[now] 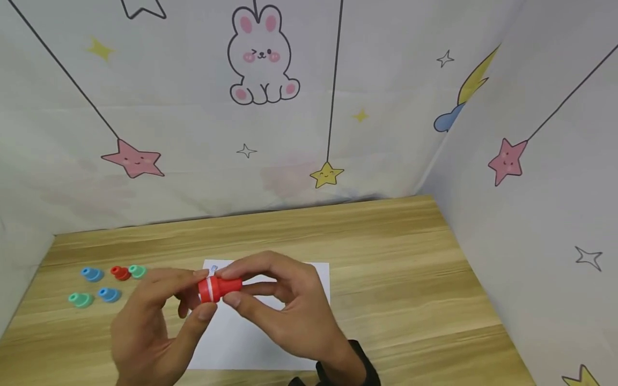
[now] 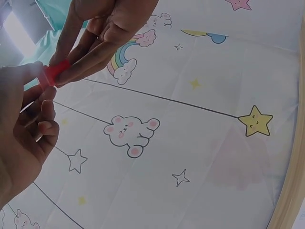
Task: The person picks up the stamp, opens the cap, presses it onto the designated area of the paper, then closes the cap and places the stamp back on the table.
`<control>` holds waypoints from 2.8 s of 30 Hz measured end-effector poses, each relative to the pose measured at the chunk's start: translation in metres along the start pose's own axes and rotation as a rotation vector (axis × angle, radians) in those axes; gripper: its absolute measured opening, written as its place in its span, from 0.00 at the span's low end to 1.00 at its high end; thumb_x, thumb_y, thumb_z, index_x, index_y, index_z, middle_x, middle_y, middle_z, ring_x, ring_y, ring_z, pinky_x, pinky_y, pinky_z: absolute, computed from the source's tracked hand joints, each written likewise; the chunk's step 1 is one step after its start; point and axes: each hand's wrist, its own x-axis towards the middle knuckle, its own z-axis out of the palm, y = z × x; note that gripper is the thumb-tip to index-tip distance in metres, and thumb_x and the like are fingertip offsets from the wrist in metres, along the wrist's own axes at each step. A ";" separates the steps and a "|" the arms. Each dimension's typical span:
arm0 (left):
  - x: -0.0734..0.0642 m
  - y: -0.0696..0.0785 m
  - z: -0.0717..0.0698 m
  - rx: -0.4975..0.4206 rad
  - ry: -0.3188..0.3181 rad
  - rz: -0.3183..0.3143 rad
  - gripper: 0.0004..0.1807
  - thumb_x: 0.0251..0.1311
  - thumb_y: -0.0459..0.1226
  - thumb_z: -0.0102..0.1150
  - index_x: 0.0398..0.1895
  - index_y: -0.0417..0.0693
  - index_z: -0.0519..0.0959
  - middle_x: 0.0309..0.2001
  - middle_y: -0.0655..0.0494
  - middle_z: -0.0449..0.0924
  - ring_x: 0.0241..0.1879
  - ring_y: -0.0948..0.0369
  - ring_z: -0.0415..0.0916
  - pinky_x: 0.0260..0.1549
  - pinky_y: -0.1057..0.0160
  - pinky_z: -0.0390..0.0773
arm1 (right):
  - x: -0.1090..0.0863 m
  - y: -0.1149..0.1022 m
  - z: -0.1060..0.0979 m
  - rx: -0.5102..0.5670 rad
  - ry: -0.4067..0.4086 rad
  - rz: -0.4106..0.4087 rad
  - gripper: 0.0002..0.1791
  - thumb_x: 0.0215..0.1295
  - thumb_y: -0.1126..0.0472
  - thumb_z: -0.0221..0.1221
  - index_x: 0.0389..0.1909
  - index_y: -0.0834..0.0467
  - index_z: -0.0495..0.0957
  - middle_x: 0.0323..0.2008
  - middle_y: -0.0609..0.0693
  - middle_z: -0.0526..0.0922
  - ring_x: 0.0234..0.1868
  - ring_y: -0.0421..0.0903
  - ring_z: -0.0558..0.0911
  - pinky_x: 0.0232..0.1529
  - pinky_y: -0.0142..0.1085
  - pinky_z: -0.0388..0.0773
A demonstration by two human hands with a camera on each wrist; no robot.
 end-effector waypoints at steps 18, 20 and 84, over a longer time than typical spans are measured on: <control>-0.002 0.001 -0.001 -0.284 -0.097 -0.040 0.17 0.66 0.31 0.72 0.41 0.20 0.79 0.36 0.40 0.82 0.33 0.59 0.74 0.24 0.71 0.67 | -0.001 -0.011 -0.011 -0.118 -0.085 -0.131 0.19 0.57 0.82 0.69 0.50 0.73 0.82 0.43 0.66 0.89 0.46 0.53 0.91 0.43 0.44 0.91; -0.002 0.001 0.000 -0.234 -0.112 -0.054 0.18 0.67 0.32 0.71 0.44 0.20 0.79 0.36 0.42 0.82 0.33 0.59 0.74 0.25 0.70 0.68 | -0.002 -0.011 -0.013 -0.141 -0.056 -0.135 0.19 0.57 0.81 0.70 0.51 0.72 0.83 0.43 0.65 0.89 0.45 0.53 0.91 0.43 0.43 0.91; -0.072 -0.111 -0.156 0.867 -0.337 -0.949 0.20 0.74 0.43 0.61 0.56 0.34 0.83 0.49 0.40 0.88 0.31 0.76 0.75 0.21 0.70 0.73 | -0.006 -0.018 -0.017 -0.216 0.305 -0.078 0.13 0.62 0.83 0.63 0.37 0.68 0.70 0.35 0.56 0.78 0.31 0.43 0.80 0.29 0.34 0.78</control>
